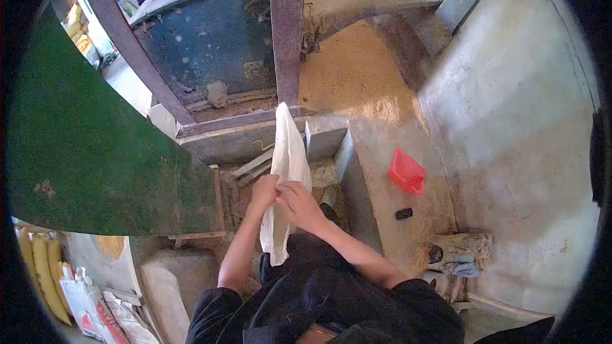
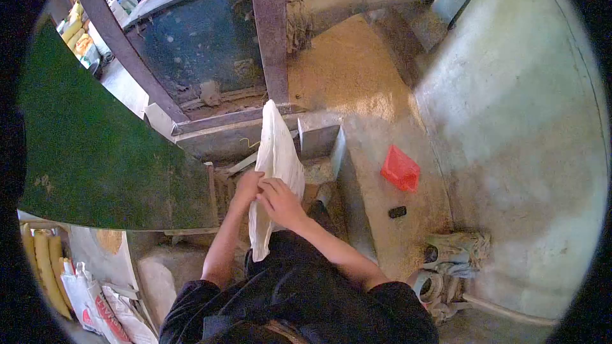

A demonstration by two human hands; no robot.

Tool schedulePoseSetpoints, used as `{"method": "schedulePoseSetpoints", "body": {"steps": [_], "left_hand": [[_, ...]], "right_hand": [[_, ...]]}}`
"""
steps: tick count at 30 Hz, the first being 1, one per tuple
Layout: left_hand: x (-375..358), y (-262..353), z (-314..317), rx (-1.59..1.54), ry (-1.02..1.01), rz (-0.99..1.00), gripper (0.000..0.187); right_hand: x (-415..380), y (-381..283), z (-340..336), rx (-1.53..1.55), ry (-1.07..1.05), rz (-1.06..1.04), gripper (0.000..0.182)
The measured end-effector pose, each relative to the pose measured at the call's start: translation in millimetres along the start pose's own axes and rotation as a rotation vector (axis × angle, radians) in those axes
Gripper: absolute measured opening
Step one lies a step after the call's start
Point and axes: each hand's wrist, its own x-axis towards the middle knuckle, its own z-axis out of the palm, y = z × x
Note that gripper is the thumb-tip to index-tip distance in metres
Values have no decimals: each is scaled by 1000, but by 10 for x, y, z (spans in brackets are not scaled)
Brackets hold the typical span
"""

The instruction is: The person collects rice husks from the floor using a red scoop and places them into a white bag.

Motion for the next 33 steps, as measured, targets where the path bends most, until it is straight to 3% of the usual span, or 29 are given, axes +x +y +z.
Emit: {"method": "schedulePoseSetpoints", "body": {"steps": [4,9,12,16,18,21,27,30,33], "left_hand": [[15,163,38,-82,-29,-157,19],[57,208,66,48,-140,-268,25],[29,163,130,3,-110,-182,27],[61,151,140,37,-148,-242,27],[54,158,151,56,-134,-239,28],[-9,184,91,35,-135,-171,28],[37,235,73,78,-201,-279,28],[69,194,96,84,-269,-269,27],[47,215,65,103,-221,-308,26]], "right_hand": [[78,-63,33,77,64,81,25],[52,-69,-40,169,-52,107,23],[73,-80,14,143,105,105,20],[51,-95,-20,169,24,164,22],[20,-102,-13,195,-12,46,23],[69,-162,8,175,128,103,22],[-34,-189,-11,159,26,67,21],[-6,-127,50,146,152,106,21],[-37,-161,37,176,131,66,21]]}}
